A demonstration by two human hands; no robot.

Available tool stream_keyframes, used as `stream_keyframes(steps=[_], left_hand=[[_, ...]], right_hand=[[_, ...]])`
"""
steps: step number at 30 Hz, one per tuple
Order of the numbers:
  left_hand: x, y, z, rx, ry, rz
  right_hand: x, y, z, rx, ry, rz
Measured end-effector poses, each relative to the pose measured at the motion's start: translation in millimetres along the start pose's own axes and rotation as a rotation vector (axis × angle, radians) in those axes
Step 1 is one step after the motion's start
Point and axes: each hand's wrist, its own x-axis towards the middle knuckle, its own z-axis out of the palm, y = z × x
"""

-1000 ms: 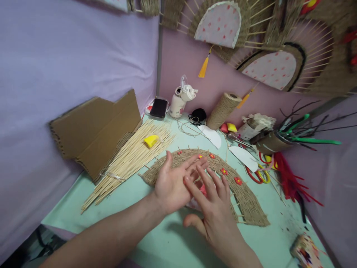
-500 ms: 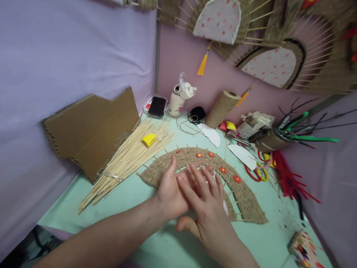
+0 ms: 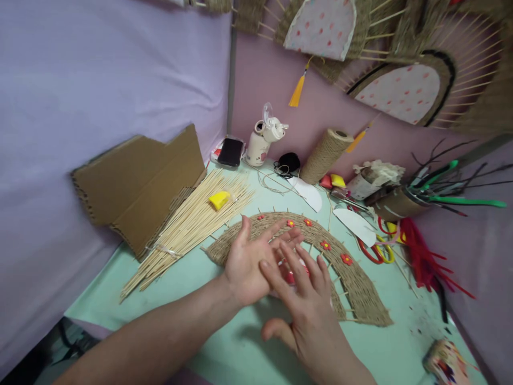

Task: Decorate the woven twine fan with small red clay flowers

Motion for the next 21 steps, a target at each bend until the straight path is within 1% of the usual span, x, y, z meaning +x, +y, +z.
stream_keyframes(steps=[3,6,8,11,13,16,18,21], left_hand=[[-0.9,-1.2,-0.1,-0.007,0.01,-0.047],[-0.9,-0.7,-0.3,-0.008,-0.012,-0.076],[-0.6,1.1,0.3,0.0,-0.026,-0.039],[-1.0,1.9,1.7,-0.003,-0.017,0.01],[-1.3,0.4,1.6,-0.012,-0.011,-0.022],[-0.9,-0.9,0.1,-0.011,-0.018,-0.083],[-0.7,0.2,0.0,0.0,-0.028,-0.058],[-1.0,1.2,1.8,0.005,-0.003,0.007]], right_hand=[[0.5,2.4,0.0,-0.01,0.019,0.066],[0.6,2.2,-0.4,0.017,0.003,0.015],[-0.6,2.4,-1.1,0.033,-0.009,-0.014],[-2.2,4.5,-1.8,0.023,0.001,0.05],[-1.8,4.8,-1.4,0.017,0.011,0.084],[-0.4,2.5,-0.5,0.043,-0.009,0.026],[-0.4,1.8,-0.6,0.055,-0.026,-0.014],[-0.6,3.9,-1.5,0.036,-0.01,0.03]])
